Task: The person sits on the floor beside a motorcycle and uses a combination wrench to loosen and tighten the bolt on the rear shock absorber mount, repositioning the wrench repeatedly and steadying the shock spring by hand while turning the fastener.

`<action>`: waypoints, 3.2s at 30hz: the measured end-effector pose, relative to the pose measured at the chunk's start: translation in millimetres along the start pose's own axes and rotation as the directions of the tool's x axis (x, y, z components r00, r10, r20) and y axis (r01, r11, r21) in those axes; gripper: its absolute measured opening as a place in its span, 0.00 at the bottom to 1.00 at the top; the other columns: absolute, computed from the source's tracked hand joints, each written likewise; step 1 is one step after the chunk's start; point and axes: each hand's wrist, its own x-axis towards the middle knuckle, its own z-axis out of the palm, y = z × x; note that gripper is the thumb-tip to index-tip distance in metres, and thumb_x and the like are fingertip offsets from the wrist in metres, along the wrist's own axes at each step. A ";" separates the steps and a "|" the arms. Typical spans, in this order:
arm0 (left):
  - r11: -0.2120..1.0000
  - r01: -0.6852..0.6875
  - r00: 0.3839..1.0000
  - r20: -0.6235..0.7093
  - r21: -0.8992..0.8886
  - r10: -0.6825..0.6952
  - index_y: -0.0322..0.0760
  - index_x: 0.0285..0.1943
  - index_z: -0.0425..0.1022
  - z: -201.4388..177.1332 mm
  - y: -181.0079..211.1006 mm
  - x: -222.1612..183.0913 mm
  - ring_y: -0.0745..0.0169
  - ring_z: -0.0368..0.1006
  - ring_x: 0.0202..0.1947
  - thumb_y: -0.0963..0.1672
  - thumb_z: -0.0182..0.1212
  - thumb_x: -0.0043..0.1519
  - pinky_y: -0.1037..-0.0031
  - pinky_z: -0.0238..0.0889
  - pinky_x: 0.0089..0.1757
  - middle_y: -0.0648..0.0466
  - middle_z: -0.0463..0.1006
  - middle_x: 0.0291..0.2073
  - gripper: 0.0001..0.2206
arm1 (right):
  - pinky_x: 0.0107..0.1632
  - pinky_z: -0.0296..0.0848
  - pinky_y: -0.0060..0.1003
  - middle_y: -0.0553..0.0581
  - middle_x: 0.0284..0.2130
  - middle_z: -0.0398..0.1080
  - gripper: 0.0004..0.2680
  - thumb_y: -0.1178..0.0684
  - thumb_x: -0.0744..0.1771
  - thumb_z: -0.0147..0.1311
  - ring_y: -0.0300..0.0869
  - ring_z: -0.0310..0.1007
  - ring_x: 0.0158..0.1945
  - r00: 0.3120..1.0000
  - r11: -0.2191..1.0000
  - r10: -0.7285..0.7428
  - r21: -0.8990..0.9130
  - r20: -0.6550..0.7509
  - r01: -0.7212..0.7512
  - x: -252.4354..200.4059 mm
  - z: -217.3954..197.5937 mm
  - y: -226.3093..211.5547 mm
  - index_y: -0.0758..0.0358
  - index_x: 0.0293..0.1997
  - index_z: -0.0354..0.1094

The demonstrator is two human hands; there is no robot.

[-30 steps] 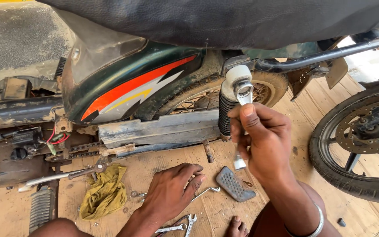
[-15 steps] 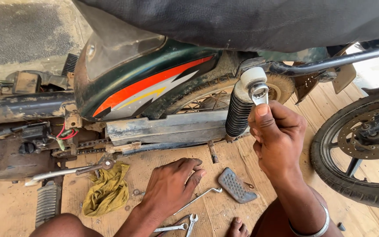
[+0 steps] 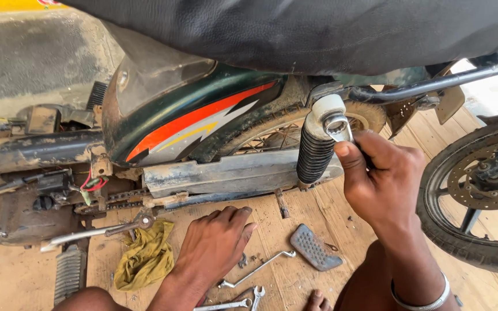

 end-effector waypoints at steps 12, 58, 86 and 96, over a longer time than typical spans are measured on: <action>0.997 0.055 0.997 0.048 0.058 -0.058 0.35 0.52 0.75 5.8 -1.4 3.0 0.45 0.79 0.33 0.50 0.56 0.64 0.57 0.72 0.33 0.47 0.80 0.37 0.16 | 0.19 0.46 0.30 0.43 0.12 0.57 0.20 0.39 0.73 0.52 0.29 0.53 0.14 0.993 0.996 -0.050 0.063 -0.104 0.057 -5.0 -19.7 43.0 0.59 0.22 0.61; 0.766 0.330 0.836 -0.206 -0.551 -0.508 0.31 0.40 0.87 20.3 -125.3 -79.4 0.59 0.81 0.24 0.47 0.77 0.49 0.73 0.74 0.32 0.47 0.83 0.25 0.15 | 0.49 0.83 0.43 0.74 0.48 0.75 0.16 0.42 0.74 0.40 0.62 0.77 0.54 0.881 -0.349 0.225 0.879 0.415 -0.325 -23.8 58.1 -24.2 0.69 0.53 0.66; 0.666 0.213 0.944 -0.026 -0.715 -0.329 0.22 0.56 0.77 -60.6 -202.6 -83.8 0.38 0.84 0.47 0.44 0.55 0.61 0.52 0.70 0.52 0.32 0.81 0.47 0.20 | 0.63 0.78 0.49 0.72 0.61 0.69 0.18 0.42 0.76 0.35 0.64 0.65 0.70 0.915 -0.521 0.011 0.783 0.403 -0.339 -22.9 61.9 -22.6 0.66 0.63 0.64; 0.169 0.106 0.773 -0.026 -0.980 -0.634 0.25 0.57 0.72 -58.1 -102.3 -43.1 0.27 0.77 0.46 0.50 0.60 0.71 0.45 0.70 0.50 0.24 0.76 0.44 0.20 | 0.55 0.81 0.48 0.73 0.57 0.71 0.20 0.40 0.76 0.32 0.63 0.70 0.65 0.901 -0.559 0.089 0.770 0.424 -0.307 -18.7 68.5 -27.3 0.70 0.61 0.64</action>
